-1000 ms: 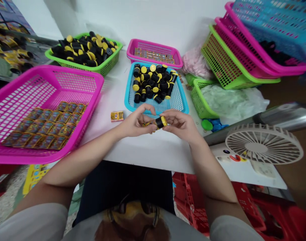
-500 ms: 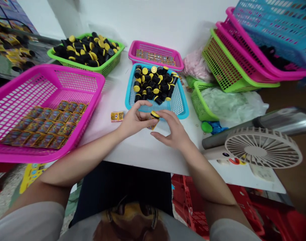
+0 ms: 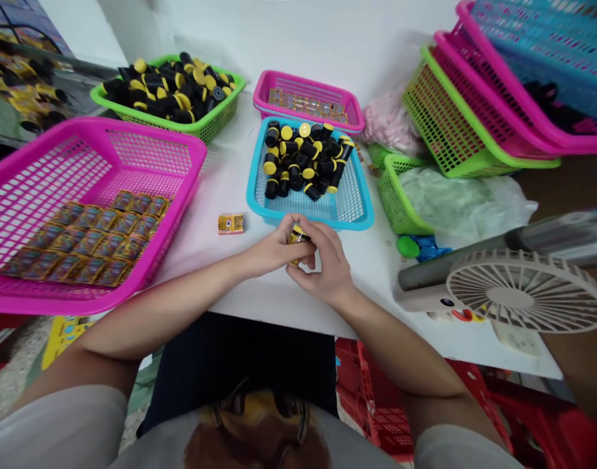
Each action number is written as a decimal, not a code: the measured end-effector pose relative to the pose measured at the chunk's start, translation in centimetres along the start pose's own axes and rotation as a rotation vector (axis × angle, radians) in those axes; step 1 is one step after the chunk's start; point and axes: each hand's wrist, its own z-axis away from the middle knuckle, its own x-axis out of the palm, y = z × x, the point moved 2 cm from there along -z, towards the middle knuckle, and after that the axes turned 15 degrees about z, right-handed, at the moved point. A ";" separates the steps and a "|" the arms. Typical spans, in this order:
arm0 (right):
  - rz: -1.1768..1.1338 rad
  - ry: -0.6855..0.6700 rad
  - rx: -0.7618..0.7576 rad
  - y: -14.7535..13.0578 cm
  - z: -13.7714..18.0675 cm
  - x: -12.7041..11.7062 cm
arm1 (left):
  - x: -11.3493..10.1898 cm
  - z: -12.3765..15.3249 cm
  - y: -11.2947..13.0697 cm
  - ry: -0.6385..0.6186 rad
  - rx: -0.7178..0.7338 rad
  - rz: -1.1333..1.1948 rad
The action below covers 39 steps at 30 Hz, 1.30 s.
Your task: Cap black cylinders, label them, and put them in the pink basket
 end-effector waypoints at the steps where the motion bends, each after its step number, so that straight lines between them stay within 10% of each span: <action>1: -0.007 0.012 0.017 0.0 0.1 0.1 | 0.1 0.0 -0.1 0.008 0.005 0.008; 13: -0.069 0.081 -0.082 -0.1 -0.4 0.0 | -0.9 0.2 -0.2 -0.141 0.168 -0.063; 28: 0.162 0.172 -0.308 1.5 -0.2 -0.6 | -1.1 0.4 -0.8 -0.021 0.887 -0.803; 34: 0.120 0.256 -0.237 2.6 -0.3 -0.2 | 0.2 1.9 1.0 0.185 0.669 -0.897; 39: 0.121 0.182 -0.213 3.5 0.1 -0.1 | 1.6 9.7 6.9 0.234 0.540 -1.024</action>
